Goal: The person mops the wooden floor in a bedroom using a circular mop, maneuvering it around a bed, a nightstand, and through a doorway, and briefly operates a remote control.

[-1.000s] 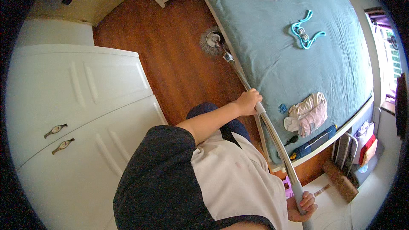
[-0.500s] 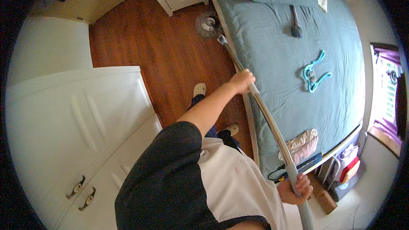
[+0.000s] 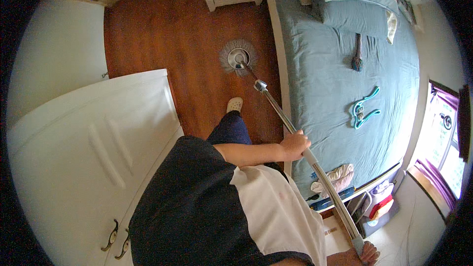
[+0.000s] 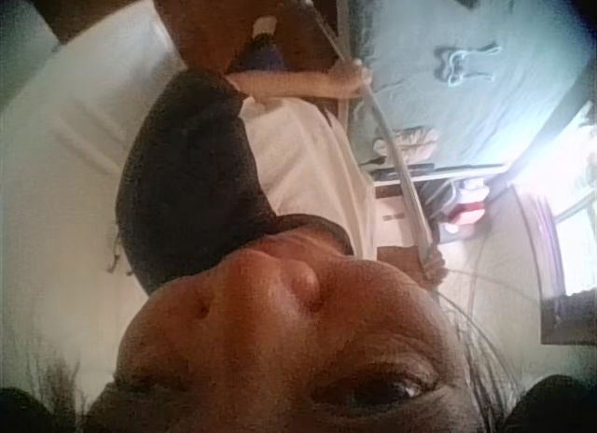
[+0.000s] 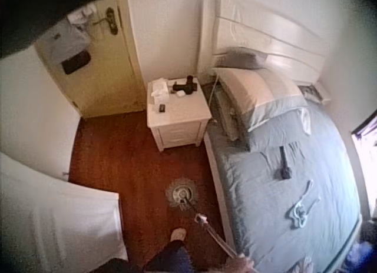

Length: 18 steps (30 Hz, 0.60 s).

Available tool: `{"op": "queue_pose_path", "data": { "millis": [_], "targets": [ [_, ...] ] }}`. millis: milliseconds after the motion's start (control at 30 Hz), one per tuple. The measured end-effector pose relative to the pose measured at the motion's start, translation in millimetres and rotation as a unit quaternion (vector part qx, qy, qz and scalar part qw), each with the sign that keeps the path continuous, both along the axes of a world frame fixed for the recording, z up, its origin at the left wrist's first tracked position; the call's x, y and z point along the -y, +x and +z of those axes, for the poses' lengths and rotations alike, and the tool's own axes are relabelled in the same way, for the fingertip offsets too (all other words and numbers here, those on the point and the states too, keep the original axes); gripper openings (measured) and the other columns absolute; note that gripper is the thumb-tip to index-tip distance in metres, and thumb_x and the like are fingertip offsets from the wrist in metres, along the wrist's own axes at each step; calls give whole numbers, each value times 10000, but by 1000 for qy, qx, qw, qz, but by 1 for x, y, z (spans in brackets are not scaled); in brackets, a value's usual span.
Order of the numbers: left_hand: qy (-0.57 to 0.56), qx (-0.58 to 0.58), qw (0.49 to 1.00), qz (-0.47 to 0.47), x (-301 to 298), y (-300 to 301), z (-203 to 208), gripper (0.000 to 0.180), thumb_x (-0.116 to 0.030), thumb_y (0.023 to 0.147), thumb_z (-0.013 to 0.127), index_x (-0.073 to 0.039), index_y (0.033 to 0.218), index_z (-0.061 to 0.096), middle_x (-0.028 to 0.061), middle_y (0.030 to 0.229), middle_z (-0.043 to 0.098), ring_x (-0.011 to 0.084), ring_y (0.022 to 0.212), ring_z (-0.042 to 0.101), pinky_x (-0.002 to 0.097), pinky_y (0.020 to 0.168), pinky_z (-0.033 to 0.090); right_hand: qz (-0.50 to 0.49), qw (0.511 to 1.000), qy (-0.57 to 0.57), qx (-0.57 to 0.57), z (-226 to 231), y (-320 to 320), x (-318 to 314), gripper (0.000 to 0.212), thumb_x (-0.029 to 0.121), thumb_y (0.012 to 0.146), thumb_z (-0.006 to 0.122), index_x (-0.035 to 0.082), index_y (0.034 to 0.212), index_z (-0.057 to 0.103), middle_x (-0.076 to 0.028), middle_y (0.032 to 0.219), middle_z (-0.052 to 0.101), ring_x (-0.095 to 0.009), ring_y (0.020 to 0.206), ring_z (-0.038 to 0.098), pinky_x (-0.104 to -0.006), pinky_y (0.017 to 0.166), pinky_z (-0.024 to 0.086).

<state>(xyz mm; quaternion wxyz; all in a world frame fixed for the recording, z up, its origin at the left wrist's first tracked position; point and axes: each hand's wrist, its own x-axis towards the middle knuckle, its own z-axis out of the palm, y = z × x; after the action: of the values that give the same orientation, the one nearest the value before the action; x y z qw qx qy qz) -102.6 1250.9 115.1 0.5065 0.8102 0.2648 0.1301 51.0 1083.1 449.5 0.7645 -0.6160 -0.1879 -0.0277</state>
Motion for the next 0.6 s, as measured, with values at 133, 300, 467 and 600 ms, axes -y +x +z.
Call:
{"op": "queue_pose_path", "data": {
  "millis": [133, 300, 467, 600],
  "targets": [
    [22, 32, 998, 46, -25, -14, -9, 160, -172, 617, 617, -77, 704, 522, 87, 756, 518, 291, 793, 494, 442, 582, 449, 126, 991, 40, -22, -8, 10, -27, 304, 128, 737, 472, 146, 507, 274, 7, 480, 266, -101, 458, 306, -245, 462, 279],
    [91, -6, 989, 121, -92, -48, -58, 149, -185, 600, 624, -75, 617, 525, 95, 675, 526, 294, 713, 495, 400, 645, 418, 123, 990, 41, -55, -74, 2, -85, 304, 118, 704, 488, 165, 495, 273, 33, 452, 259, -86, 406, 268, -231, 449, 270],
    [102, -142, 970, 172, -153, -107, -112, 120, -194, 627, 640, -102, 694, 607, 74, 761, 578, 269, 787, 520, 428, 628, 452, 267, 943, 43, -194, -150, -43, -128, 289, 145, 741, 452, 151, 526, 259, 7, 487, 261, -110, 477, 291, -285, 556, 284],
    [119, -154, 963, 185, -110, -101, -102, 119, -188, 624, 617, -91, 688, 588, 97, 754, 560, 290, 784, 509, 457, 608, 440, 282, 943, 21, -177, -133, -32, -103, 301, 174, 792, 424, 148, 536, 268, 0, 488, 234, -131, 502, 280, -304, 573, 278]
  ]
}}
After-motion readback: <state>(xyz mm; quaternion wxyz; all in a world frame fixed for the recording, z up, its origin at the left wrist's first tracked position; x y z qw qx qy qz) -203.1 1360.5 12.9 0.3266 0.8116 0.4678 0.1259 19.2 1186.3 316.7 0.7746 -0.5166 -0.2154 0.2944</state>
